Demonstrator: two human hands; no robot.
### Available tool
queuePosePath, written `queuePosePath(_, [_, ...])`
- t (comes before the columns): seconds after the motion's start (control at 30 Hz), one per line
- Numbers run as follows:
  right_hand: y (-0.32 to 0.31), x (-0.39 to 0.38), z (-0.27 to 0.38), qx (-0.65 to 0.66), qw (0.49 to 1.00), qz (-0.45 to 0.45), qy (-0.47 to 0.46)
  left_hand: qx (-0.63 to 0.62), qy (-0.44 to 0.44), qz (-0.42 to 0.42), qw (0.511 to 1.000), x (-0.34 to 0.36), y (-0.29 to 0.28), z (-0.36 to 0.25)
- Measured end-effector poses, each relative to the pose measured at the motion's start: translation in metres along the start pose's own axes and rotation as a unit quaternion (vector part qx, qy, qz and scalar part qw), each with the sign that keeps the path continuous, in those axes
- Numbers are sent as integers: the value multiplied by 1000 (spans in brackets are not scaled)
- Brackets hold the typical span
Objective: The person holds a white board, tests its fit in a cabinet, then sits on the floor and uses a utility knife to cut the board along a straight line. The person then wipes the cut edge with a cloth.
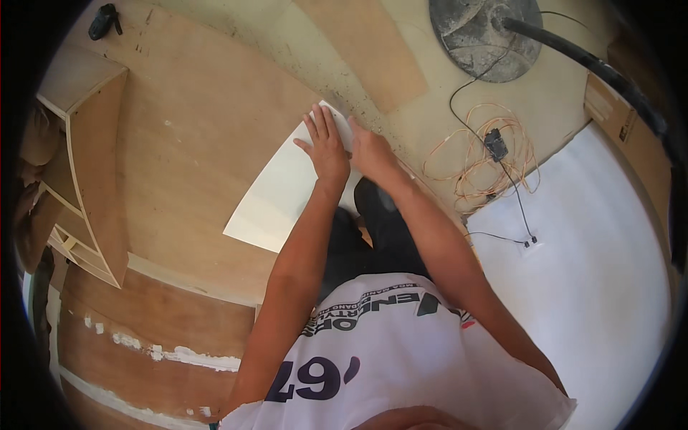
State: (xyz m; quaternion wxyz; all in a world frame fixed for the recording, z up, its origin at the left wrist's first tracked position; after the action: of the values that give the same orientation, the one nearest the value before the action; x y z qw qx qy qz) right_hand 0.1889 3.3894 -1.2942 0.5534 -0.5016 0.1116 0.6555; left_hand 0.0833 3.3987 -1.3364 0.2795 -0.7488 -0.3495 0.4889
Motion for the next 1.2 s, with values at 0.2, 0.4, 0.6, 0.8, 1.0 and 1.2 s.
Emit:
queuePosePath(0.2, [-19, -17, 20, 21, 998, -29, -49, 33, -6, -8, 999, -1, 8, 6])
queuePosePath(0.4, [-4, -1, 9, -6, 999, -38, -22, 16, -4, 8, 1000, -2, 13, 13])
queuePosePath(0.6, [-13, -7, -3, 1, 999, 15, -30, 82, 7, 6, 997, 3, 3, -3])
queuePosePath(0.8, [-55, -79, -44, 52, 997, -51, 29, 53, 18, 54, 997, -6, -20, -12])
queuePosePath(1.0, [-47, -229, -184, -38, 983, -125, 131, -32, -8, -92, 995, -40, -44, 84])
queuePosePath(1.2, [20, -414, -341, -122, 951, -283, 6, -22, -106, -133, 985, -115, -44, 206])
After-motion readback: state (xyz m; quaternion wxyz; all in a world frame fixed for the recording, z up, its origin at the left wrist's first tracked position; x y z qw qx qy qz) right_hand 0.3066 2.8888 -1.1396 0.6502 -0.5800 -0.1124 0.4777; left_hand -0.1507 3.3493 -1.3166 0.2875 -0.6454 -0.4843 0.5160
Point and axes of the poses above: each hand's wrist, its own x-axis towards the middle knuckle, its own y-axis out of the palm, z = x × y, the point moved 6 cm from there along x, towards the middle knuckle, and after that the axes turned 3 degrees about -x, right-handed, at the moved point
